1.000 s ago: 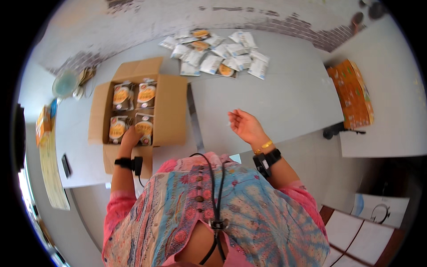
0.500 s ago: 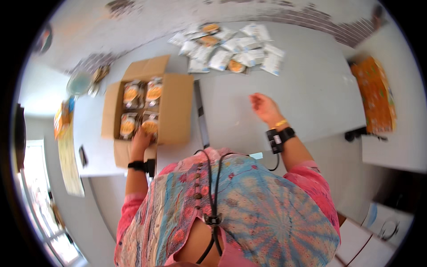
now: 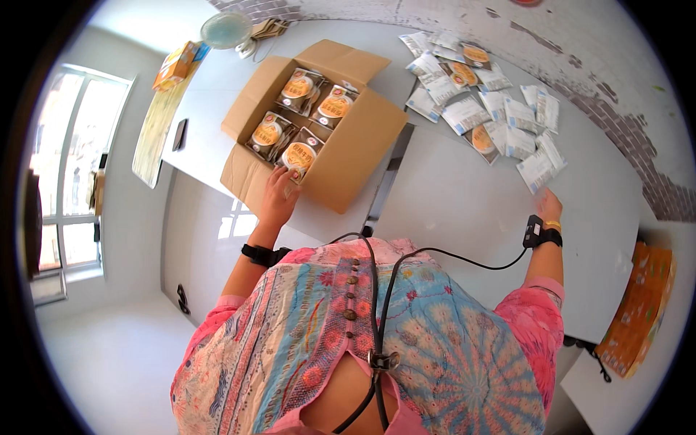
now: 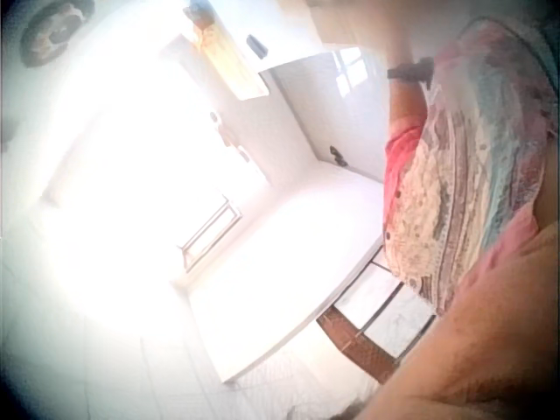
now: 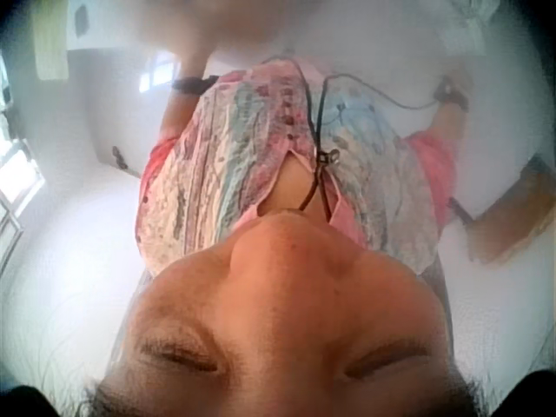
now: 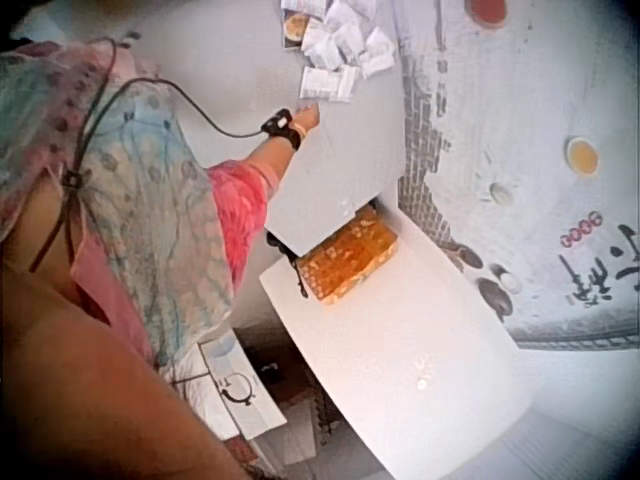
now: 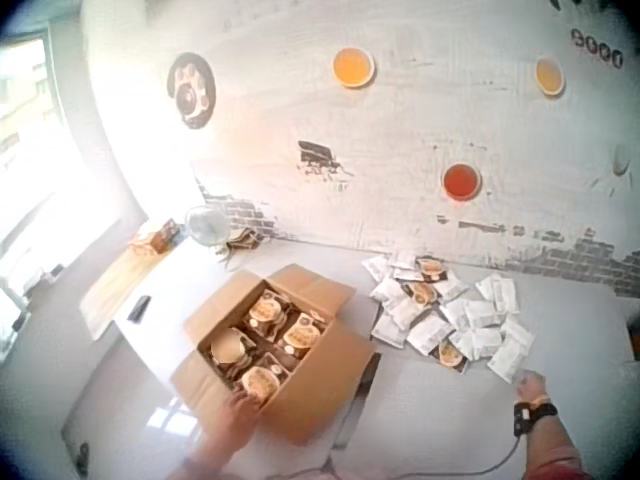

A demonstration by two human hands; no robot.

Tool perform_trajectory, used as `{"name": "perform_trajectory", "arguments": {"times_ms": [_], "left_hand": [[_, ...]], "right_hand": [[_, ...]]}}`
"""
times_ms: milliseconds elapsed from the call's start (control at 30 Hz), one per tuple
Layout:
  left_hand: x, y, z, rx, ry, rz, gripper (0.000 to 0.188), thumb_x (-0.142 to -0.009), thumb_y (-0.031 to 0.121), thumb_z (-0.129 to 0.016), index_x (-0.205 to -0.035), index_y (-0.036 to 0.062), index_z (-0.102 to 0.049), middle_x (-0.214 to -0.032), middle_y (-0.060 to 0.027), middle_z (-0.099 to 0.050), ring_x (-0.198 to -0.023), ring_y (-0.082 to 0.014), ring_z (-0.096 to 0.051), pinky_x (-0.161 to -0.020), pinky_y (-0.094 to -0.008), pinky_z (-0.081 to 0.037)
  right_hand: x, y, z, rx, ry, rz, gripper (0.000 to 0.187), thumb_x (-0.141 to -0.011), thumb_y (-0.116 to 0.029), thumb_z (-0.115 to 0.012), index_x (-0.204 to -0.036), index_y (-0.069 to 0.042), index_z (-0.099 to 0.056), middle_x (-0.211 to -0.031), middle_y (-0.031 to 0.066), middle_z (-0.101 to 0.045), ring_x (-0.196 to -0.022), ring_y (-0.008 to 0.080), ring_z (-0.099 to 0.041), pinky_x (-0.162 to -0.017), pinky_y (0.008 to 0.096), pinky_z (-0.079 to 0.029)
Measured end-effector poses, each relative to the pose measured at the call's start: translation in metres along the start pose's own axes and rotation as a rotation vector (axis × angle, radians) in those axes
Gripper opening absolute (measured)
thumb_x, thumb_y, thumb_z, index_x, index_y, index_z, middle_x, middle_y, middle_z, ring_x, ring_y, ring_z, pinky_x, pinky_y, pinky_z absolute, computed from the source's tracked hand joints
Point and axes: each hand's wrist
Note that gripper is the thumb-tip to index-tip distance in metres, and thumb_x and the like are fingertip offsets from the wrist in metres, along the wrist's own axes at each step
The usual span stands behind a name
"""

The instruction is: The person picks up an empty cardboard box from a table, opens its flaps, and then places multiple milk pouches one by one into the box until it is full before closing the top flaps.

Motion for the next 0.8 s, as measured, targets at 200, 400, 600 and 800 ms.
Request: {"name": "perform_trajectory", "arguments": {"times_ms": [200, 400, 600, 800], "left_hand": [[0.007, 0.032, 0.008, 0.025, -0.073, 0.106, 0.04, -0.076, 0.012, -0.062, -0.115, 0.0068, -0.053, -0.124, -0.0158, -0.047, -0.121, -0.0357, -0.038, -0.099, -0.0432, -0.033], [0.005, 0.049, 0.006, 0.012, -0.107, 0.149, 0.039, -0.075, 0.012, -0.063, -0.112, 0.0059, -0.055, -0.122, -0.0183, -0.047, -0.12, -0.0357, -0.038, -0.098, -0.0427, -0.035], [0.0, 0.066, 0.011, 0.018, -0.13, 0.116, 0.04, -0.074, 0.011, -0.062, -0.113, 0.0042, -0.053, -0.122, -0.0197, -0.046, -0.12, -0.0379, -0.038, -0.098, -0.0429, -0.034], [-0.007, 0.068, 0.011, 0.068, -0.133, 0.05, 0.04, -0.074, 0.01, -0.062, -0.112, 0.0037, -0.052, -0.121, -0.0201, -0.047, -0.118, -0.0395, -0.038, -0.099, -0.0446, -0.033]], "right_hand": [[-0.02, -0.017, -0.028, 0.223, 0.016, 0.037, 0.029, -0.075, -0.029, -0.069, -0.093, -0.009, -0.06, -0.095, 0.0035, -0.056, -0.084, 0.0186, -0.048, -0.061, 0.0343, -0.04], [-0.036, -0.019, -0.043, 0.354, -0.045, 0.049, 0.028, -0.073, -0.03, -0.071, -0.085, -0.007, -0.06, -0.076, 0.0006, -0.055, -0.06, 0.0116, -0.043, -0.045, 0.0261, -0.031], [-0.023, -0.016, -0.055, -0.104, -0.283, 0.052, 0.035, -0.072, -0.031, -0.073, -0.095, -0.008, -0.058, -0.086, 0.0001, -0.057, -0.07, 0.0108, -0.052, -0.052, 0.0209, -0.032], [-0.016, -0.017, -0.045, -0.078, -0.252, -0.124, 0.035, -0.072, -0.025, -0.07, -0.104, -0.018, -0.056, -0.103, -0.0036, -0.058, -0.093, 0.0128, -0.052, -0.07, 0.0312, -0.036]]}}
Point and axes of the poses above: each hand's wrist, its own x-axis away from the middle knuckle, its own z-axis out of the back of the hand, y = z × x
